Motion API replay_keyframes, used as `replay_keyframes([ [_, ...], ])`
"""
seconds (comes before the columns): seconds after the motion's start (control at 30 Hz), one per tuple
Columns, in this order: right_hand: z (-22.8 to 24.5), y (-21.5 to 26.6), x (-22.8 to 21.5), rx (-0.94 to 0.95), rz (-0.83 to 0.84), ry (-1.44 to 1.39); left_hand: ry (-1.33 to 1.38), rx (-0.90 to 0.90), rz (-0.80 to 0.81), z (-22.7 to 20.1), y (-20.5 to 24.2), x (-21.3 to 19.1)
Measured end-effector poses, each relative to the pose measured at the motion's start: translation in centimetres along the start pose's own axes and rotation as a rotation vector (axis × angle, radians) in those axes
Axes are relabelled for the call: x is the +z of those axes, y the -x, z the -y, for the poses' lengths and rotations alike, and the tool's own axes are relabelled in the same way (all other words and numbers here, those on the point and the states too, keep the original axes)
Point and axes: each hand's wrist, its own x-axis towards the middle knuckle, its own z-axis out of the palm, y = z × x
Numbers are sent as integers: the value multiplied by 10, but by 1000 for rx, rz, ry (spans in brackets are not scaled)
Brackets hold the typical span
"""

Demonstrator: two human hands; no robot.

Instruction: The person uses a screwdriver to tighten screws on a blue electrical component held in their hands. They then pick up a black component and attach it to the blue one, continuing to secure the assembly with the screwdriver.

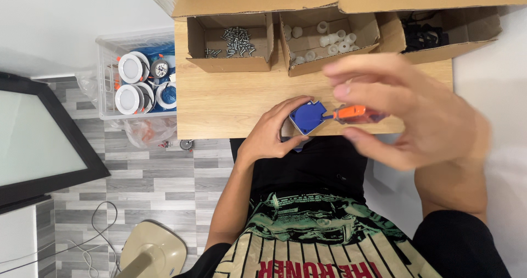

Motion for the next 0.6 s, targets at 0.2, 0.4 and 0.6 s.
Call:
replay_keyframes([
  [0.2,-6,26,-9,219,219,-269,-13,-18,1,-2,-1,0],
  [0.4,1,15,5,112,-62,172,-21,0,-11,-1,-1,1],
  [0.6,-7,17,35,102,-170,457,-21,-7,-15,-5,0,0],
])
